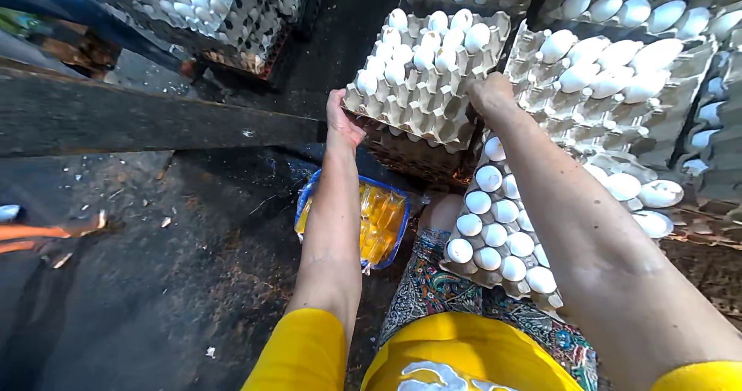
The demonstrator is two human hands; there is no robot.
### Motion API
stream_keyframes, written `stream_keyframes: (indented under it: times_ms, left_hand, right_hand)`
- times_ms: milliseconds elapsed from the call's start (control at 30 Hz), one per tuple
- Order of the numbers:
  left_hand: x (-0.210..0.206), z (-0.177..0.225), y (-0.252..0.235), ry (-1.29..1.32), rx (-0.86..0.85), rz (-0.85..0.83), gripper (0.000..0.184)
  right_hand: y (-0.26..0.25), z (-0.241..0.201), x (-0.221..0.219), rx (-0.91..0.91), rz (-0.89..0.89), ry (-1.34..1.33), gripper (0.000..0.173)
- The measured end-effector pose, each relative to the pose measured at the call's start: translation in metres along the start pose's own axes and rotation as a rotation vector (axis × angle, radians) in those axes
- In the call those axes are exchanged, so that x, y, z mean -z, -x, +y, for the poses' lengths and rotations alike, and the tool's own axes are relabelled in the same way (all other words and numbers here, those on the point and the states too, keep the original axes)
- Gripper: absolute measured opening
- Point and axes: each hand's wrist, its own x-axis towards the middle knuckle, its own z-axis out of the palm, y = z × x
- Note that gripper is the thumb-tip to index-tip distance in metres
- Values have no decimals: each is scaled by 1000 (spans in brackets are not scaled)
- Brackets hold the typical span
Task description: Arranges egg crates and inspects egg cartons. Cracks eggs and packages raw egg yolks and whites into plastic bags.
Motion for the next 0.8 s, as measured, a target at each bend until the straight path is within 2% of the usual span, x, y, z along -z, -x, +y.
stream_keyframes:
  times_ms: [133, 567, 800]
  left_hand:
    - [-8, -2, 6, 140, -80, -7, 39]
    - [-9, 4, 17, 182, -165, -61, 36]
    - [-7, 16, 26, 186, -208, -61, 36]
  right_hand:
    - [0, 0, 2, -25, -19, -4, 44]
    - [9, -5, 4, -41, 31, -47, 48]
    - [10, -5, 3, 22, 49, -96, 44]
